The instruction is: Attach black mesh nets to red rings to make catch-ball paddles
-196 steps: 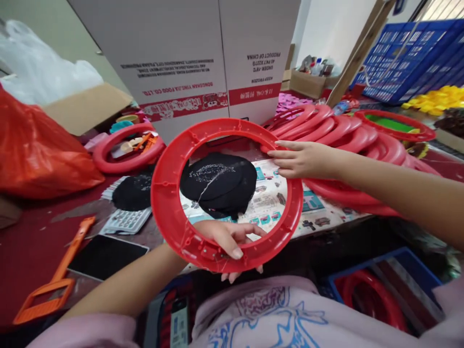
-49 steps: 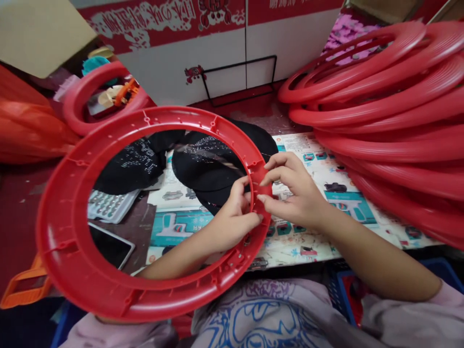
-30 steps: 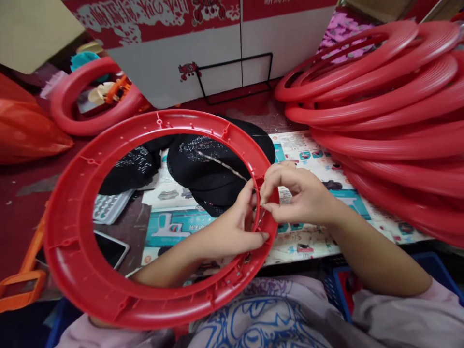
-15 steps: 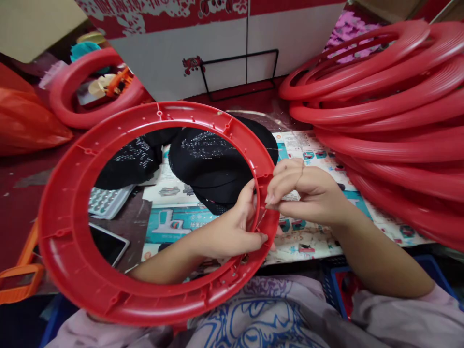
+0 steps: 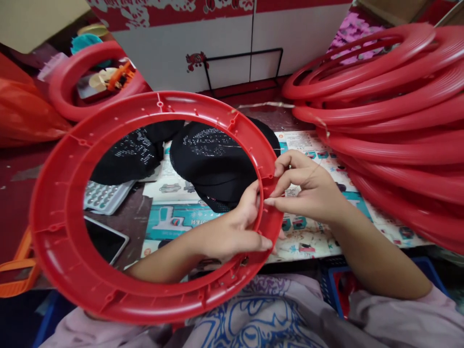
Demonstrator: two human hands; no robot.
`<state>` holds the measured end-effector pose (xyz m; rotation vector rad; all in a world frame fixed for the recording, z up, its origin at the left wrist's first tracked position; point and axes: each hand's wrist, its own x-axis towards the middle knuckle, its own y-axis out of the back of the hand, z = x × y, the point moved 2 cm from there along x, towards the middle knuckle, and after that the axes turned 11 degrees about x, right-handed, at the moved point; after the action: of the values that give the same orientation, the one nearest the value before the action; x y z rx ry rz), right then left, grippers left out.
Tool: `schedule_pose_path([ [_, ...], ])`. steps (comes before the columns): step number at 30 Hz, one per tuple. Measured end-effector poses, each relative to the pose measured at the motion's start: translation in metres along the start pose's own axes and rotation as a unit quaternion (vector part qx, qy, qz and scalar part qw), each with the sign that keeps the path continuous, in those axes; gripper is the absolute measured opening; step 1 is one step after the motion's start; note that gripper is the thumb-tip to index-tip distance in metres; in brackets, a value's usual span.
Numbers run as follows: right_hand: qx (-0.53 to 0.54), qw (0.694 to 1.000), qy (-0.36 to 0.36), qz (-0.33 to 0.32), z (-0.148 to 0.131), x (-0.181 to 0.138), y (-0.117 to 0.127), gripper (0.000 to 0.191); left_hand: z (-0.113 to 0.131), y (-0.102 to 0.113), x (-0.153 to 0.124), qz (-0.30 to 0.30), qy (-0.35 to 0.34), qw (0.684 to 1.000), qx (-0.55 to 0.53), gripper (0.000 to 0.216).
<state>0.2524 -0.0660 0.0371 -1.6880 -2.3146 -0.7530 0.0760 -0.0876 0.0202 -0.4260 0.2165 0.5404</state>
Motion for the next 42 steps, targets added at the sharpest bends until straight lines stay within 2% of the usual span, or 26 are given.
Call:
schedule_pose_path([
  [3, 0.028, 0.999, -0.021, 0.020, 0.001, -0.001, -0.002, 0.014, -0.004, 0.003, 0.005, -0.002, -0.014, 0.997, -0.075, 0.090],
  [7, 0.038, 0.999, -0.030, 0.020, 0.004, -0.002, -0.005, 0.015, -0.003, 0.003, 0.010, 0.118, -0.060, 0.990, -0.046, 0.050],
  [9, 0.046, 0.998, -0.030, 0.011, 0.005, -0.002, -0.007, 0.015, -0.001, 0.001, 0.011, 0.149, -0.072, 0.986, -0.033, 0.042],
  [15, 0.045, 0.997, -0.054, -0.025, 0.009, 0.000, -0.009, 0.013, -0.002, 0.000, 0.013, 0.192, -0.040, 0.981, -0.007, 0.049],
  [19, 0.035, 0.999, -0.020, -0.036, 0.008, 0.002, -0.007, 0.004, -0.006, 0.001, 0.012, 0.204, -0.010, 0.977, 0.063, 0.050],
  [21, 0.036, 0.999, -0.005, -0.033, 0.007, 0.002, -0.005, 0.002, -0.008, 0.001, 0.011, 0.194, -0.006, 0.978, 0.074, 0.047],
  [26, 0.054, 0.998, -0.030, -0.028, 0.009, 0.001, -0.002, 0.011, -0.009, -0.003, 0.007, 0.143, -0.008, 0.986, 0.085, 0.050],
  [31, 0.069, 0.996, -0.055, -0.032, 0.010, 0.000, 0.001, 0.011, -0.007, -0.006, 0.003, 0.100, -0.015, 0.994, 0.047, 0.083],
  [33, 0.082, 0.994, -0.059, -0.031, 0.010, 0.000, 0.002, 0.012, -0.006, -0.006, 0.003, 0.090, -0.019, 0.995, 0.028, 0.089],
  [35, 0.089, 0.994, -0.058, -0.027, 0.009, 0.000, 0.004, 0.012, -0.006, -0.005, 0.003, 0.075, -0.025, 0.997, 0.000, 0.086],
  [38, 0.094, 0.994, -0.050, -0.015, 0.008, 0.001, 0.004, 0.011, -0.005, -0.003, 0.005, 0.071, -0.075, 0.994, -0.043, 0.073],
  [40, 0.096, 0.994, -0.046, -0.009, 0.007, 0.001, 0.002, 0.011, -0.004, -0.001, 0.007, 0.102, -0.104, 0.988, -0.059, 0.059],
  [42, 0.096, 0.994, -0.053, -0.009, 0.008, 0.002, -0.003, 0.011, -0.003, -0.001, 0.009, 0.150, -0.099, 0.982, -0.061, 0.048],
])
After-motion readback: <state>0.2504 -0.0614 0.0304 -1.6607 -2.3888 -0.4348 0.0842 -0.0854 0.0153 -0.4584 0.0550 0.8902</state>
